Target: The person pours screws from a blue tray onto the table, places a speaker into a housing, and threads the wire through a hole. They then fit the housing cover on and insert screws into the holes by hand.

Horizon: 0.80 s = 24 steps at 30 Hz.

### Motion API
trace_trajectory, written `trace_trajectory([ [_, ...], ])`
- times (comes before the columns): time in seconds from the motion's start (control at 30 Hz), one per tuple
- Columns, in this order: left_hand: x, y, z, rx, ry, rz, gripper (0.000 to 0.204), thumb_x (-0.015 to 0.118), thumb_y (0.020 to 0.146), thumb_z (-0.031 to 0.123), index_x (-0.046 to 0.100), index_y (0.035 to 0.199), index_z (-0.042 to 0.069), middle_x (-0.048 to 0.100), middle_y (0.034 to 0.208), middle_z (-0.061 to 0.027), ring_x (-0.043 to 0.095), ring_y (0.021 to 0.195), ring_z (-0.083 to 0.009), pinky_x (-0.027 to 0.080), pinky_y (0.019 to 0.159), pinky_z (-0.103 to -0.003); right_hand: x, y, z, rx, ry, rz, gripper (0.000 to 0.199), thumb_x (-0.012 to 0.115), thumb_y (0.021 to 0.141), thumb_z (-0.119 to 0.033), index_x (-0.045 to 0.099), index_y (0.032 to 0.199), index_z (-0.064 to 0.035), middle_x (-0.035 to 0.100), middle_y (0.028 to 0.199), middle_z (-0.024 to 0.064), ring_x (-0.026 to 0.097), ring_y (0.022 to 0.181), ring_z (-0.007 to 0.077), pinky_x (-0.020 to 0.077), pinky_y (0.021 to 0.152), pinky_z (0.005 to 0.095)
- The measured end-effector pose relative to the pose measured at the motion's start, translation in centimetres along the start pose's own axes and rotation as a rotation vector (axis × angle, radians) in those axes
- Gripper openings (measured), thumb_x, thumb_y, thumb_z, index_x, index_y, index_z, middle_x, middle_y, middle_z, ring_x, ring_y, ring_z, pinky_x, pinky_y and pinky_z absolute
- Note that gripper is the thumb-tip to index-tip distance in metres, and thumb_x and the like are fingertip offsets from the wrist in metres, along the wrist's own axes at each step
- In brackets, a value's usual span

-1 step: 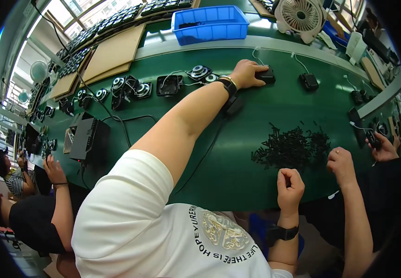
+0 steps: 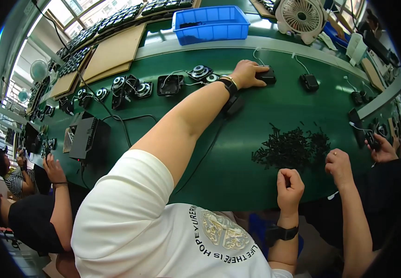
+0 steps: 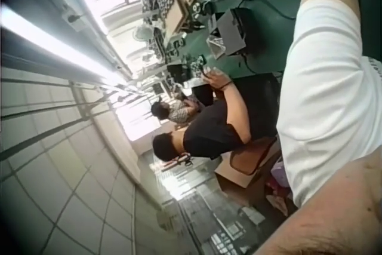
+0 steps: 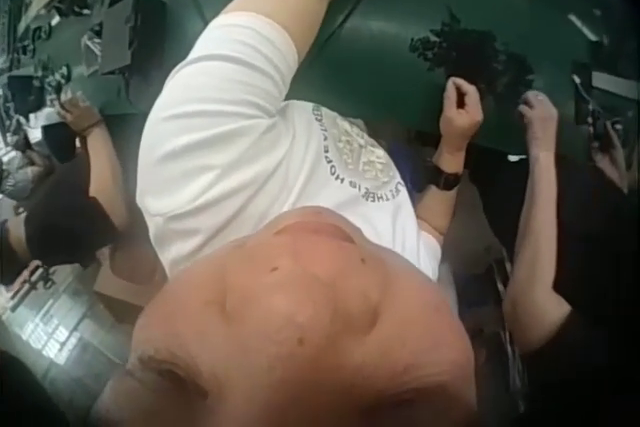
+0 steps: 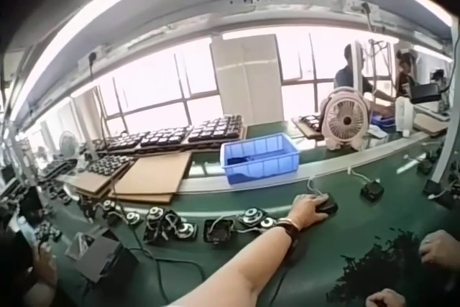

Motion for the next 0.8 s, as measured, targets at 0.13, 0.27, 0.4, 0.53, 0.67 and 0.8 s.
trace_trajectory([
  [0.13, -1.0, -0.8, 1.1, -0.116, 0.108, 0.092, 0.053, 0.063, 0.082, 0.054, 0.063, 0.129, 0.031, 0.057, 0.13, -0.0159, 0.047, 0.123, -0.0365, 0.032, 0.106, -0.046, 0.0, 0.3, 0.0, 0.039, 0.005, -0.024, 0.001, 0.064, 0.088, 0.0, 0.062, 0.088, -0.0002, 0.055, 0.077, 0.002, 0.047, 0.063, 0.0085, 0.0378, 0.058, 0.0224],
  [0.27, -2.6, 0.1, 2.4, -0.22, 0.105, -0.13, 0.045, 0.055, 0.088, 0.051, 0.063, 0.129, 0.033, 0.051, 0.138, -0.0145, 0.04, 0.129, -0.0398, 0.031, 0.106, -0.051, -0.6, 1.2, -1.4, 0.021, -0.022, -0.125, 0.002, 0.062, 0.089, 0.001, 0.062, 0.088, -0.0007, 0.053, 0.077, -0.0015, 0.046, 0.064, 0.0051, 0.0359, 0.058, 0.0202],
  [0.4, -4.8, 0.1, 1.7, -0.255, 0.068, -0.154, 0.04, 0.054, 0.089, 0.039, 0.064, 0.128, 0.033, 0.056, 0.133, -0.012, 0.048, 0.126, -0.0339, 0.033, 0.106, -0.05, 0.7, 5.9, -5.8, -0.122, 0.0, -0.223, 0.002, 0.062, 0.089, 0.001, 0.062, 0.088, -0.0005, 0.053, 0.077, -0.0032, 0.047, 0.066, 0.0038, 0.0365, 0.059, 0.0191],
  [0.53, -12.8, -6.0, 2.1, -0.134, -0.132, -0.049, 0.037, 0.056, 0.086, 0.025, 0.067, 0.12, 0.016, 0.065, 0.118, -0.0156, 0.06, 0.111, -0.0339, 0.048, 0.095, -0.042, 6.0, 13.9, -8.4, -0.081, -0.056, -0.409, 0.013, 0.068, 0.086, -0.004, 0.063, 0.097, 0.0004, 0.06, 0.082, -0.0013, 0.053, 0.072, 0.0051, 0.0437, 0.065, 0.0206],
  [0.67, -21.1, -16.5, -4.0, -0.451, 0.05, 0.295, 0.036, 0.055, 0.088, 0.021, 0.059, 0.12, 0.008, 0.065, 0.112, -0.0189, 0.06, 0.108, -0.0357, 0.047, 0.093, -0.043, 14.8, 22.6, -6.6, -0.196, -0.106, -0.495, 0.023, 0.068, 0.088, -0.014, 0.064, 0.105, 0.001, 0.066, 0.09, 0.0034, 0.06, 0.08, 0.01, 0.0496, 0.073, 0.026],
  [0.8, -20.8, -24.3, -9.1, -0.702, 0.119, 0.182, 0.058, 0.062, 0.086, 0.031, 0.045, 0.131, -0.002, 0.066, 0.106, -0.0226, 0.066, 0.095, -0.034, 0.053, 0.082, -0.042, 23.8, 28.7, -4.9, -0.228, -0.17, -0.464, 0.03, 0.069, 0.085, -0.026, 0.069, 0.103, -0.0026, 0.07, 0.094, 0.0142, 0.067, 0.085, 0.0237, 0.052, 0.078, 0.0341],
])
Point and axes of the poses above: each hand's wrist, its own y-axis towards the middle knuckle, its own x-axis out of the palm, z = x × y, the point moved 5 cm from there along y, towards the middle knuckle
